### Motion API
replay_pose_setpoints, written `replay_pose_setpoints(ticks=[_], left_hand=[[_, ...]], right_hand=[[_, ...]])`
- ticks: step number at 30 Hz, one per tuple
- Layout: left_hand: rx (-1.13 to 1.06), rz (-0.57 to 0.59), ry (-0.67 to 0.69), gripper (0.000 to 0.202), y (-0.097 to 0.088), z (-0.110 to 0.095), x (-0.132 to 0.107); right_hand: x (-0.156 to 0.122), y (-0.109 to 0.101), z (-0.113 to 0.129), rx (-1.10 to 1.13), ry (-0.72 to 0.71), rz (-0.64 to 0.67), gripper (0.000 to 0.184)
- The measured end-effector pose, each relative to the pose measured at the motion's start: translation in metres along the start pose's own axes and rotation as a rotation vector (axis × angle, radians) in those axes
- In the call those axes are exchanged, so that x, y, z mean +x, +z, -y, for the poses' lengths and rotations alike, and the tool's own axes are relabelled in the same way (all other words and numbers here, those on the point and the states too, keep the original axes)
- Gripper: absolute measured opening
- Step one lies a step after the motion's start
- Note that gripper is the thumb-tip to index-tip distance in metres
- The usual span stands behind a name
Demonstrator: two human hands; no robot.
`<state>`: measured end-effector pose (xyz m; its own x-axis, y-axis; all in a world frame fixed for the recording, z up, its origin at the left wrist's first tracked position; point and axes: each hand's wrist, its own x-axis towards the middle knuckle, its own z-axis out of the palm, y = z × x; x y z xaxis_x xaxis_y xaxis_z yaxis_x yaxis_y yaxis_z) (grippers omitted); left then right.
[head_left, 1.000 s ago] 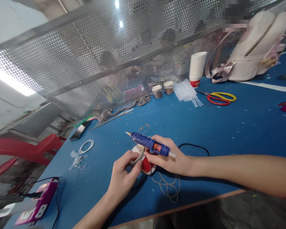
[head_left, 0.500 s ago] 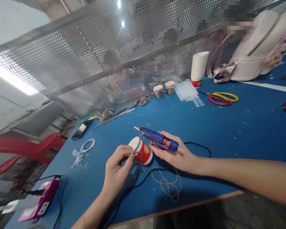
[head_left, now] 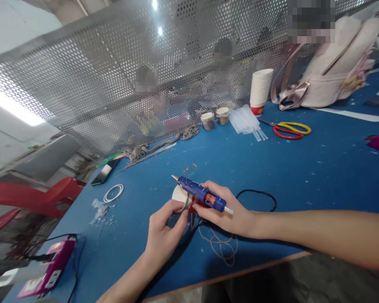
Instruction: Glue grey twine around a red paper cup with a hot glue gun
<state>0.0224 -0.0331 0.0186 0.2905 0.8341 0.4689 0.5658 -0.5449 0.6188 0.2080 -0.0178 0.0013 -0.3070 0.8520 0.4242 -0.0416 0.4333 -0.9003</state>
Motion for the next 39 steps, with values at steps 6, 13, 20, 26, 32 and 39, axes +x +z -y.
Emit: replay_pose_setpoints(ticks=[6,13,20,26,32,39], left_hand=[[0.006,-0.045,-0.024,0.012,0.004,0.001,-0.001],[-0.023,-0.125,-0.090,0.012,0.000,0.004,0.001],[-0.053,-0.219,-0.130,0.011,-0.008,0.009,0.004],[0.020,-0.230,-0.132,0.012,-0.008,0.013,0.003],[0.039,-0.212,-0.128,0.011,-0.008,0.014,0.002],[0.050,-0.212,-0.131,0.012,-0.007,0.012,0.004]], right_hand=[[-0.003,0.004,0.007,0.069,0.035,0.011,0.011],[-0.011,-0.002,0.012,0.007,-0.039,0.035,0.011],[-0.001,-0.021,0.015,0.039,0.124,0.030,0.011],[-0.002,-0.020,0.014,-0.087,0.156,0.119,0.017],[-0.003,-0.017,0.012,-0.172,0.086,0.110,0.018],[-0.007,-0.016,-0.001,-0.320,-0.062,0.112,0.013]])
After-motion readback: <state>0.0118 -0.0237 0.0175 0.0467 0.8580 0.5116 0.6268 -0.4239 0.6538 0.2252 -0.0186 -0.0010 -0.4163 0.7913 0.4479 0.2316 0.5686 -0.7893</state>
